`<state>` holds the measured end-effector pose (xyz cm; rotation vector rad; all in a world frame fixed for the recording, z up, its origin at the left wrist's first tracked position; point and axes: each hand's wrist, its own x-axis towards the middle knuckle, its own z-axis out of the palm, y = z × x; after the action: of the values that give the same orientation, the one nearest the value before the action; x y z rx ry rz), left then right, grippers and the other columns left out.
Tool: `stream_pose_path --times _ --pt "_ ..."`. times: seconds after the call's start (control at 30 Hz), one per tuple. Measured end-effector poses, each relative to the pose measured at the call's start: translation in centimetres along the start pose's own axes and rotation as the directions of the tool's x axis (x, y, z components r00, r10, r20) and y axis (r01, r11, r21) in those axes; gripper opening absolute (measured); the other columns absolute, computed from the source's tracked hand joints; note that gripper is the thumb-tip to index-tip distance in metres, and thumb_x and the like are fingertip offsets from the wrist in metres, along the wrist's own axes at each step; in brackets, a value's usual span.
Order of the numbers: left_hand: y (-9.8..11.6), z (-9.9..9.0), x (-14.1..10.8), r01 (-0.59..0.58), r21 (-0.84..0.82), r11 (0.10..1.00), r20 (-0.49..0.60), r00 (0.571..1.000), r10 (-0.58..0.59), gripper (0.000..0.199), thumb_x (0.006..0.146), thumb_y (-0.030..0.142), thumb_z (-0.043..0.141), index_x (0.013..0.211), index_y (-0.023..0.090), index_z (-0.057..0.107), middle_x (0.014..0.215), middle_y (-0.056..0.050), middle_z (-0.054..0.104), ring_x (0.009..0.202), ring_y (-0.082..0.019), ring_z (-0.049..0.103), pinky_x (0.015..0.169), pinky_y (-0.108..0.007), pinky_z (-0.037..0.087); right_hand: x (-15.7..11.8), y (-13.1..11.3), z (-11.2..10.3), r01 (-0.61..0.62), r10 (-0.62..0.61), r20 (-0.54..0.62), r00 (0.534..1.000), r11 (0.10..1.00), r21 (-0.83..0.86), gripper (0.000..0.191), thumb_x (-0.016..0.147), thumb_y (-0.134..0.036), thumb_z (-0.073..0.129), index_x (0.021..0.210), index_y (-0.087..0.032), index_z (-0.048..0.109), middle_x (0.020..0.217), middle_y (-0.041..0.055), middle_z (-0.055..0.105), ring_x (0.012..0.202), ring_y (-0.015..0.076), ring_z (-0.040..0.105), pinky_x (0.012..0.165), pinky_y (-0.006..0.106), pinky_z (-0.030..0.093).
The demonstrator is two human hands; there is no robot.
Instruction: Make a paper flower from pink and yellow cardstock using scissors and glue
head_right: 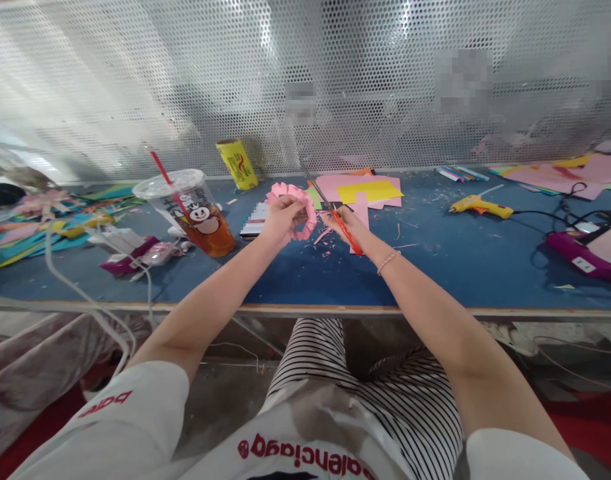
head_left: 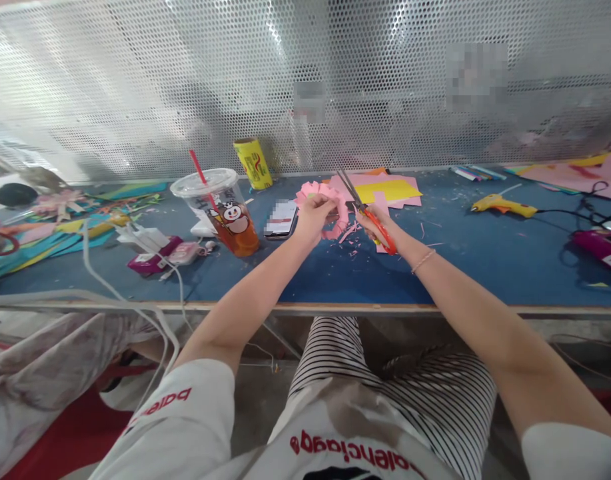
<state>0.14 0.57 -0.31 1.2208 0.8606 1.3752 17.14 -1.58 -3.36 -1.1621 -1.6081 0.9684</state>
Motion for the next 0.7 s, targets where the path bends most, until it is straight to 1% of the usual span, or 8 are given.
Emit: stream_pose_path --times 0.1,0.2,0.3,0.4,0.47,0.57,0.7 --pt "0.1 0.0 0.0 0.003 -0.016 1.0 -0.008 1.0 -0.003 0.026 0.071 0.026 0.072 0.063 0.015 0.05 0.059 0.004 0.053 0.056 -0.006 0.055 0.061 -0.021 0.05 0.1 0.0 0.1 0.018 -0.018 0.023 1.0 1.0 -0.006 0.041 0.07 -0.051 0.067 0.078 -0.024 0.038 0.049 -0.0095 0.038 0.042 0.0083 0.036 0.041 0.023 0.028" --pt "0.1 0.1 -0.2 -0.002 -0.041 0.999 -0.012 1.0 0.002 0.019 0.076 0.023 0.067 0.069 0.016 0.051 0.064 0.004 0.054 0.06 -0.006 0.057 0.063 -0.022 0.051 0.3 0.1 0.4 0.093 -0.093 0.005 0.996 0.996 -0.002 0.038 0.064 -0.039 0.071 0.077 -0.023 0.039 0.056 -0.0083 0.044 0.047 0.0082 0.04 0.045 0.023 0.031" --pt "0.1 0.3 -0.2 -0.004 -0.058 0.998 -0.034 0.999 0.002 0.015 0.081 0.021 0.061 0.073 0.016 0.049 0.069 0.003 0.055 0.064 -0.006 0.058 0.063 -0.021 0.05 0.1 -0.1 0.7 0.178 -0.178 -0.006 0.984 0.981 0.071 0.042 0.061 -0.039 0.073 0.079 -0.022 0.04 0.068 -0.0045 0.054 0.057 0.0095 0.047 0.052 0.024 0.036" --pt "0.1 0.6 -0.3 0.011 -0.05 0.999 -0.039 0.999 -0.013 0.015 0.083 0.02 0.059 0.073 0.017 0.047 0.07 0.004 0.054 0.065 -0.005 0.057 0.065 -0.02 0.05 -0.1 -0.4 1.0 0.212 -0.21 -0.025 0.977 0.969 0.124 0.045 0.059 -0.04 0.075 0.081 -0.023 0.04 0.074 -0.0026 0.056 0.065 0.0112 0.051 0.06 0.026 0.04" --pt "0.1 1.0 -0.6 0.027 -0.047 0.999 0.003 1.0 -0.027 0.015 0.083 0.019 0.058 0.073 0.017 0.047 0.07 0.004 0.054 0.064 -0.005 0.056 0.067 -0.02 0.049 -0.1 -0.6 1.1 0.216 -0.21 -0.062 0.976 0.967 0.135 0.044 0.059 -0.036 0.075 0.081 -0.023 0.04 0.072 -0.0033 0.055 0.065 0.0115 0.051 0.063 0.027 0.041" --pt "0.2 1.4 -1.0 0.027 -0.058 0.998 0.084 0.996 -0.022 0.014 0.081 0.014 0.06 0.074 0.017 0.049 0.069 0.004 0.053 0.064 -0.003 0.055 0.069 -0.018 0.048 0.1 -0.9 1.0 0.226 -0.213 -0.106 0.971 0.965 0.135 0.036 0.061 -0.026 0.069 0.079 -0.023 0.038 0.069 -0.0044 0.051 0.063 0.0114 0.05 0.065 0.028 0.041" --pt "0.1 1.4 -1.4 -0.004 -0.02 1.0 0.167 0.986 0.008 0.016 0.075 0.012 0.066 0.072 0.017 0.051 0.063 0.005 0.053 0.059 -0.004 0.054 0.064 -0.018 0.047 0.2 -1.6 0.5 0.237 -0.214 -0.159 0.964 0.961 0.144 0.03 0.062 -0.016 0.06 0.08 -0.023 0.038 0.071 -0.0047 0.049 0.064 0.0108 0.049 0.064 0.027 0.041"
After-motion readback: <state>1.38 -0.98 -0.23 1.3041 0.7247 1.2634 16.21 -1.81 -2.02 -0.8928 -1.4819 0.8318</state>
